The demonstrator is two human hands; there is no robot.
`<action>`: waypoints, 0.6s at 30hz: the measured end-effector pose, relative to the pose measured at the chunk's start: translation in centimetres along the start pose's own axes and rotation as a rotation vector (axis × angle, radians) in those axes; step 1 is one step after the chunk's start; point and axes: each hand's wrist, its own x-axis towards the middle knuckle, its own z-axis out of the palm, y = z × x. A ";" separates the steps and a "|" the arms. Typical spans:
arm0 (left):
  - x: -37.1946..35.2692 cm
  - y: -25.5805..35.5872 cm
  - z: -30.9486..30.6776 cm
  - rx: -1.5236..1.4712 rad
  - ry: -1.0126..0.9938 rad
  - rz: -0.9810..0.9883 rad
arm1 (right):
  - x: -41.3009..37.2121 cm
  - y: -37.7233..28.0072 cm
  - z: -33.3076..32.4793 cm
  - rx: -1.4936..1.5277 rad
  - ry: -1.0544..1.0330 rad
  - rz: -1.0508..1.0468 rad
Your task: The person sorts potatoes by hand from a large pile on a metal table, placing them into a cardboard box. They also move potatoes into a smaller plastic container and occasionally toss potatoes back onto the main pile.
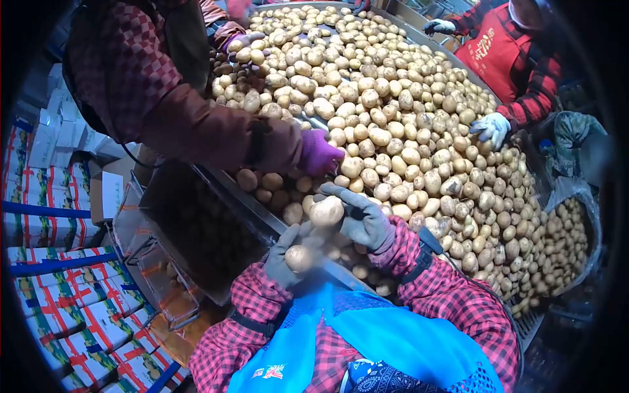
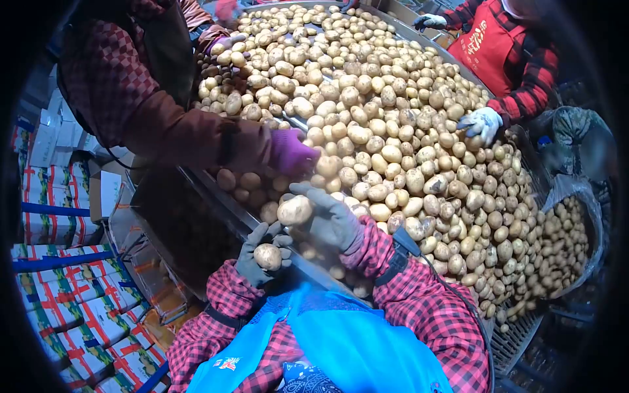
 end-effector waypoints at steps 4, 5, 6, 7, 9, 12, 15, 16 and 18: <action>-1.1 0.4 1.1 -0.184 -0.007 -0.184 | -0.7 0.6 2.8 0.262 0.072 0.184; -1.0 0.2 0.2 -0.037 -0.088 -0.066 | -0.8 0.3 4.3 0.138 0.099 0.210; -0.8 0.0 -0.8 -0.071 0.016 -0.060 | -0.8 -0.1 6.0 0.013 0.125 0.234; -1.0 0.0 -1.3 -0.162 -0.027 -0.100 | -0.5 -0.8 7.3 -0.084 0.169 0.339; -1.1 0.2 -2.5 -0.253 -0.073 -0.139 | -0.8 0.9 6.4 -0.356 0.103 0.200; -1.5 1.1 -3.9 -0.076 -0.161 -0.038 | -2.1 2.9 4.5 -0.199 0.035 -0.024; -3.1 4.5 -6.2 0.275 -0.073 0.329 | -4.5 0.5 3.5 -0.225 0.118 0.103; -3.7 6.5 -7.0 0.231 -0.115 0.304 | -5.4 -0.3 3.1 -0.249 0.088 0.117; -5.9 7.7 -1.9 0.441 0.391 0.615 | -8.1 -1.7 3.4 -0.383 0.192 0.251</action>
